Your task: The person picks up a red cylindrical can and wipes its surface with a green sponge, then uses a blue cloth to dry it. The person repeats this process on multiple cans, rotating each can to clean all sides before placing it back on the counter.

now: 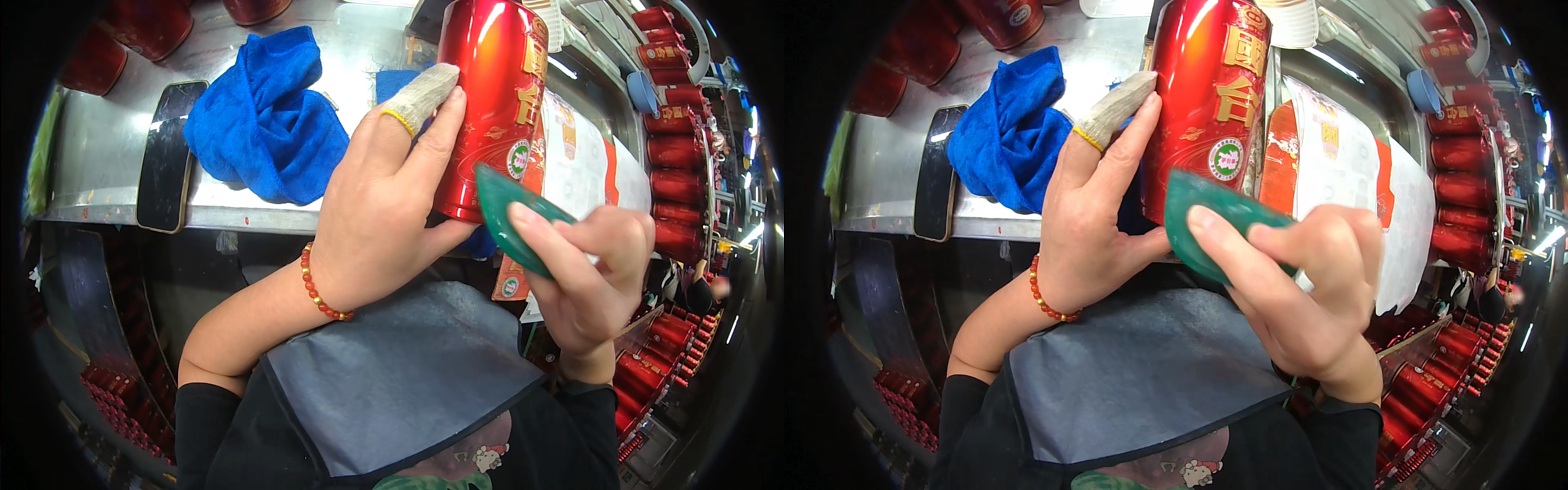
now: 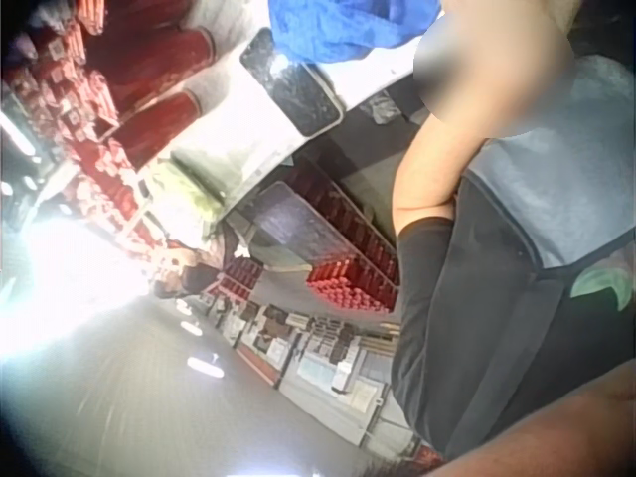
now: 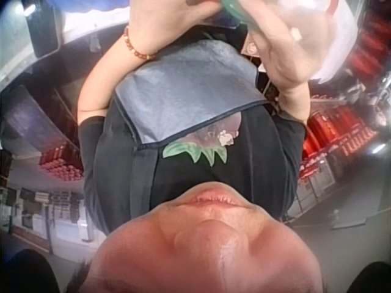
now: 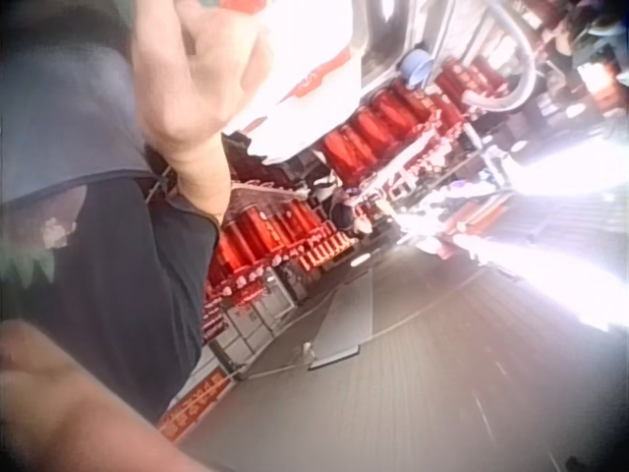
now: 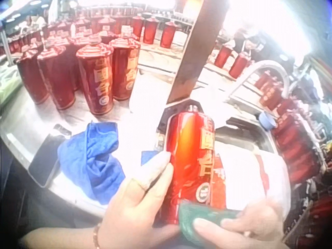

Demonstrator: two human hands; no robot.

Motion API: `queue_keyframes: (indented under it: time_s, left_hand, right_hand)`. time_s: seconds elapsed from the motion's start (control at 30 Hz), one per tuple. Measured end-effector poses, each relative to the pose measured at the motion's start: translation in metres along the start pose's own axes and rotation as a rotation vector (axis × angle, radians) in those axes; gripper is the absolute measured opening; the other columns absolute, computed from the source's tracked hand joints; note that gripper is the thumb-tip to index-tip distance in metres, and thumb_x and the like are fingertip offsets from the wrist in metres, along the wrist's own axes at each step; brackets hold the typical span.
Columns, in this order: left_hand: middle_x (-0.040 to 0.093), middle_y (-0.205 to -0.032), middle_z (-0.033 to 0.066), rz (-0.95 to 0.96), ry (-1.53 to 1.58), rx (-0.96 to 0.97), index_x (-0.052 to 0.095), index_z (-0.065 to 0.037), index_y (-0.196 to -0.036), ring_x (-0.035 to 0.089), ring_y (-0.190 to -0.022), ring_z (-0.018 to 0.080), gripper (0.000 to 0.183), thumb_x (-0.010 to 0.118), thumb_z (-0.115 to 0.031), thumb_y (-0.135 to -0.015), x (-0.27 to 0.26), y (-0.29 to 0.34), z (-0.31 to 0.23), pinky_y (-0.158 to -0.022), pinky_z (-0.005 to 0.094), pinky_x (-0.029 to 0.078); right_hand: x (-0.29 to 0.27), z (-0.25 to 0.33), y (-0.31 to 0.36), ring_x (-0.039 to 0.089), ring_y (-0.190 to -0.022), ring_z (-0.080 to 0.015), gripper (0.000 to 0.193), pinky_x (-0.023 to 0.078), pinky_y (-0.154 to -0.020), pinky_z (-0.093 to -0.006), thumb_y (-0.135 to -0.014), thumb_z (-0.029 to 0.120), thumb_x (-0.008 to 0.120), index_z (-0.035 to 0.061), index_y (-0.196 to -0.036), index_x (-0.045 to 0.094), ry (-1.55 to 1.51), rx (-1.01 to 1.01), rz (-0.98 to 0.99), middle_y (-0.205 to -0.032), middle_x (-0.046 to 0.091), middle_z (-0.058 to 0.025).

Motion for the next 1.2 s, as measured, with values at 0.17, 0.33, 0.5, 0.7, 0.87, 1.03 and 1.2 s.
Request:
queue_keyframes:
  time_s: [0.17, 0.33, 0.5, 0.7, 0.87, 1.03, 1.2]
  left_hand:
    - [0.05, -0.147, 0.0219, -0.015, 0.065, 0.021, 0.048, 0.0, -0.149, 0.053, -0.126, 0.0391, 0.093, 0.089, -0.017, -0.068, 0.001, 0.001, 0.006, -0.107, 0.0427, 0.044]
    - [0.05, -0.148, 0.0223, 0.016, 0.095, 0.028, 0.046, 0.001, -0.15, 0.053, -0.129, 0.039, 0.098, 0.091, -0.02, -0.066, 0.003, 0.005, 0.019, -0.108, 0.0426, 0.044]
    - [0.049, -0.148, 0.0252, 0.042, 0.11, 0.024, 0.045, 0.005, -0.149, 0.051, -0.134, 0.0398, 0.095, 0.091, -0.017, -0.069, 0.002, 0.001, 0.018, -0.11, 0.0431, 0.043]
    - [0.041, -0.154, 0.0267, 0.116, 0.191, -0.02, 0.036, 0.007, -0.153, 0.044, -0.14, 0.0416, 0.1, 0.089, -0.014, -0.071, 0.008, 0.006, 0.024, -0.115, 0.0443, 0.039]
    - [0.035, -0.158, 0.0262, 0.23, 0.229, -0.066, 0.028, 0.007, -0.156, 0.037, -0.145, 0.0419, 0.104, 0.086, -0.012, -0.073, 0.013, 0.012, 0.032, -0.119, 0.0452, 0.032]
    - [0.031, -0.159, 0.0286, 0.291, 0.159, 0.009, 0.02, 0.008, -0.158, 0.033, -0.146, 0.0438, 0.108, 0.084, -0.012, -0.074, 0.015, 0.01, 0.028, -0.119, 0.047, 0.028]
    - [0.03, -0.159, 0.0294, 0.343, 0.206, -0.051, 0.018, 0.008, -0.158, 0.031, -0.147, 0.0453, 0.108, 0.082, -0.012, -0.074, 0.018, 0.013, 0.033, -0.12, 0.0484, 0.027]
  right_hand:
    - [0.003, -0.006, 0.004, 0.052, -0.072, -0.0187, 0.051, 0.043, -0.065, -0.032, -0.06, 0.012, 0.078, 0.0175, -0.111, 0.08, -0.137, -0.005, 0.022, -0.092, 0.052, 0.0015]
    - [0.009, -0.015, 0.001, 0.051, -0.073, -0.0172, 0.039, 0.041, -0.063, -0.0291, -0.064, 0.003, 0.083, 0.0122, -0.102, 0.08, -0.366, 0.126, 0.053, -0.086, 0.055, 0.0007]
    - [0.015, -0.059, -0.004, 0.051, -0.071, -0.0159, 0.034, 0.039, -0.063, -0.0286, -0.072, -0.002, 0.081, 0.0023, -0.106, 0.076, -0.571, 0.401, -0.026, -0.079, 0.055, -0.0039]
    - [0.027, -0.122, 0.039, 0.06, -0.075, -0.0076, 0.02, 0.049, -0.065, -0.019, -0.088, 0.002, 0.075, -0.0032, -0.106, 0.07, -0.783, 0.837, -0.293, -0.09, 0.063, -0.0021]
    - [0.042, -0.099, 0.031, 0.061, -0.076, -0.0107, 0.02, 0.049, -0.068, -0.0254, -0.087, 0.006, 0.077, -0.0023, -0.104, 0.071, -0.803, 0.635, -0.068, -0.087, 0.064, -0.005]
    - [0.037, -0.135, 0.042, 0.063, -0.083, -0.0077, 0.018, 0.051, -0.07, -0.0233, -0.091, 0.005, 0.072, -0.002, -0.108, 0.072, -0.933, 0.835, -0.245, -0.093, 0.064, -0.0023]
    - [0.051, -0.145, 0.015, 0.061, -0.078, -0.0088, 0.022, 0.049, -0.068, -0.0246, -0.091, 0.012, 0.075, 0.0006, -0.109, 0.073, -1.01, 0.826, -0.169, -0.087, 0.065, -0.0013]
Point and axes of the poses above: each hand's wrist, its own y-axis away from the middle knuckle, its own x-axis out of the palm, z = x × y, the point moved 9 cm from there along -y, towards the middle knuckle
